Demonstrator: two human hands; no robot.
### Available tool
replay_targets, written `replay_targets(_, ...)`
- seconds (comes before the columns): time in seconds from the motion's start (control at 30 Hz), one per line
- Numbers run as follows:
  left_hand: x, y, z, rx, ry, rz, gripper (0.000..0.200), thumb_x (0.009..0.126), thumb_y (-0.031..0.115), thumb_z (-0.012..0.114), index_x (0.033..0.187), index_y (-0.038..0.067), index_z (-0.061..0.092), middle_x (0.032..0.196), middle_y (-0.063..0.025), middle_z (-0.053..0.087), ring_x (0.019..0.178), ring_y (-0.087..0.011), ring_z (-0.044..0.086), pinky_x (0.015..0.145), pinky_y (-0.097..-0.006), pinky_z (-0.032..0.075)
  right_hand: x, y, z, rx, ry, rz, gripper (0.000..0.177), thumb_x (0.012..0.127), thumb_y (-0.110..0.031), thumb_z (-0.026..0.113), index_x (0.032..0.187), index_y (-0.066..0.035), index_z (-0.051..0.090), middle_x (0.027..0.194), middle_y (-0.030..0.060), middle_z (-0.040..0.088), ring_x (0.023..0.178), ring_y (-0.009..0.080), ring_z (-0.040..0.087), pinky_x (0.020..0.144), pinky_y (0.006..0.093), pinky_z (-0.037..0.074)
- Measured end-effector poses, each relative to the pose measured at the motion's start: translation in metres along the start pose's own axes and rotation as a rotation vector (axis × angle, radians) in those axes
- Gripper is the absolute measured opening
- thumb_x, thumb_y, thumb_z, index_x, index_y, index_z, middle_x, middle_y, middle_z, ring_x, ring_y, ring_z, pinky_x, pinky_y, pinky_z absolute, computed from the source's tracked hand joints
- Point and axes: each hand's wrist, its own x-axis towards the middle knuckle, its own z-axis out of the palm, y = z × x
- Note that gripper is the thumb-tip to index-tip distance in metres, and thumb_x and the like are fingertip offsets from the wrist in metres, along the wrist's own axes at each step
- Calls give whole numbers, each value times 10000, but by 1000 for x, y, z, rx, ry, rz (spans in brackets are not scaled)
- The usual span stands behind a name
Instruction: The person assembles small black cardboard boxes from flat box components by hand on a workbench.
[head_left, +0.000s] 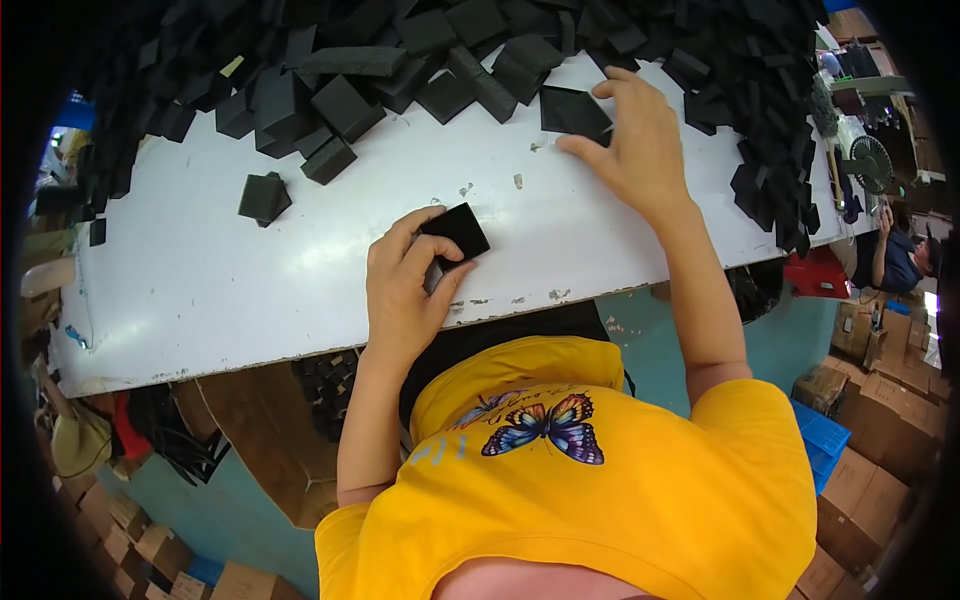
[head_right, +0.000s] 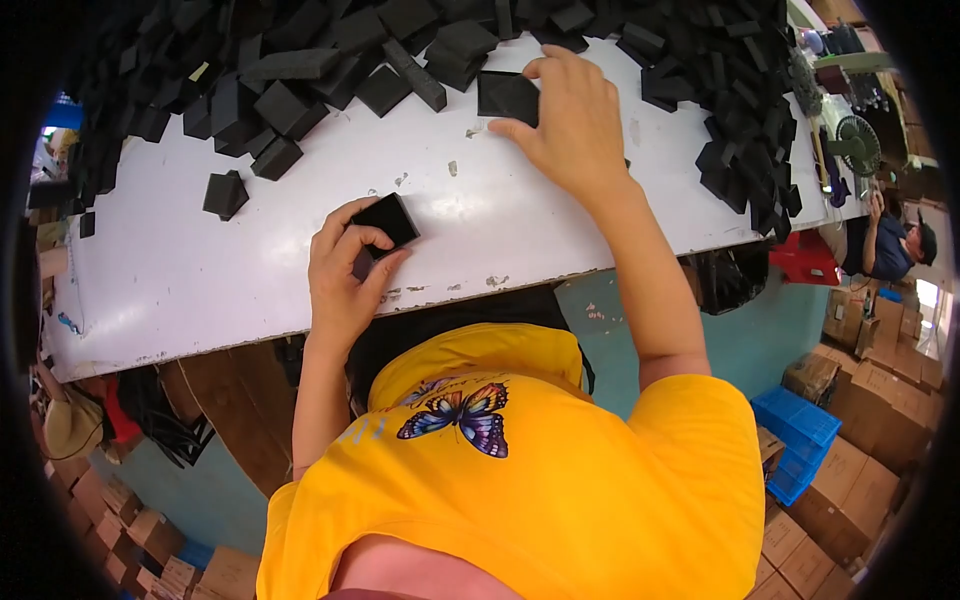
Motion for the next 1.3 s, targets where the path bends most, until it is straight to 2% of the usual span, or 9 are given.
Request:
replay_targets(0.13, 2, 0, 3, -40, 23, -3, 217, 734, 45, 832, 874, 71, 668, 1313, -126, 619, 1152, -313, 594, 946, -387, 472, -7, 6, -3, 144, -147, 191, 415, 759, -225, 857, 1059, -59, 622, 1048, 111, 656, 1045, 336, 610, 874, 425, 483)
replay_targets(0.27, 1, 6, 3, -71, 31, -74, 196, 744, 15, 818, 857, 53, 663, 1286, -142, 602, 1178, -307, 589, 976, -380, 479, -19, 24, -7, 328, -3, 96, 334, 808, -239, 823, 1048, -57, 678, 1174, 101, 678, 1027, 323, 639, 868, 399, 518)
replay_targets(0.43, 4, -1, 4, -92, 38, -44, 492, 726, 30, 857, 1155, 62, 618, 1249, -128, 622, 1168, -296, 608, 1002, -368, 475, 13, 79, 7, 53, 58, 151, 204, 848, -181, 760, 1015, -79, 701, 1056, 68, 708, 1009, 308, 666, 816, 444, 524)
replay_targets(0.67, -5, -11, 6, -145, 9, -64, 882, 694, 102, 908, 1443, 74, 442, 1287, -121, 683, 1226, -281, 613, 1058, -381, 435, 27, 77, -4, 113, -78, 227, 294, 835, -137, 665, 1118, -58, 680, 1145, 165, 695, 1056, 362, 669, 918, 443, 526)
replay_targets(0.73, -2, -8, 8, -138, 16, -41, 886, 702, 32, 898, 1454, 60, 430, 1289, -148, 679, 1208, -256, 640, 1083, -354, 457, 21, 69, -36, 65, 77, 70, 318, 902, -178, 727, 1188, -57, 665, 1071, 104, 706, 964, 244, 700, 873, 334, 536)
replay_targets(0.8, -2, -10, 9, -94, 22, -30, 978, 674, 158, 920, 1498, 99, 396, 1287, -52, 697, 1202, -308, 589, 1031, -411, 414, 9, 51, -47, 566, 89, 145, 317, 959, -205, 711, 1235, -51, 682, 985, 19, 700, 862, 88, 622, 782, 226, 500)
replay_targets(0.9, 1, -8, 8, -47, 20, 38, 1029, 684, 168, 913, 1544, 107, 353, 1265, -45, 701, 1167, -293, 576, 1030, -403, 401, 5, -24, -60, 911, -552, 332, 357, 993, -298, 664, 1274, -82, 704, 980, 41, 744, 807, 87, 621, 721, 255, 506)
replay_targets(0.97, 1, -1, 4, -2, -20, -5, 1024, 690, 167, 909, 1548, 118, 353, 1247, -49, 700, 1159, -288, 581, 1030, -402, 400, -2, -50, -25, 1057, -673, 320, 348, 1012, -317, 630, 1233, -65, 721, 936, 42, 735, 807, 86, 616, 721, 268, 506)
replay_targets(1.3, -1, 0, 6, -32, -27, -69, 974, 718, 183, 890, 1549, 164, 384, 1137, -72, 698, 1139, -289, 586, 1024, -407, 394, -15, -91, 31, 826, -442, 137, 218, 970, -220, 650, 1024, -37, 757, 914, 114, 669, 759, 289, 656, 704, 340, 523)
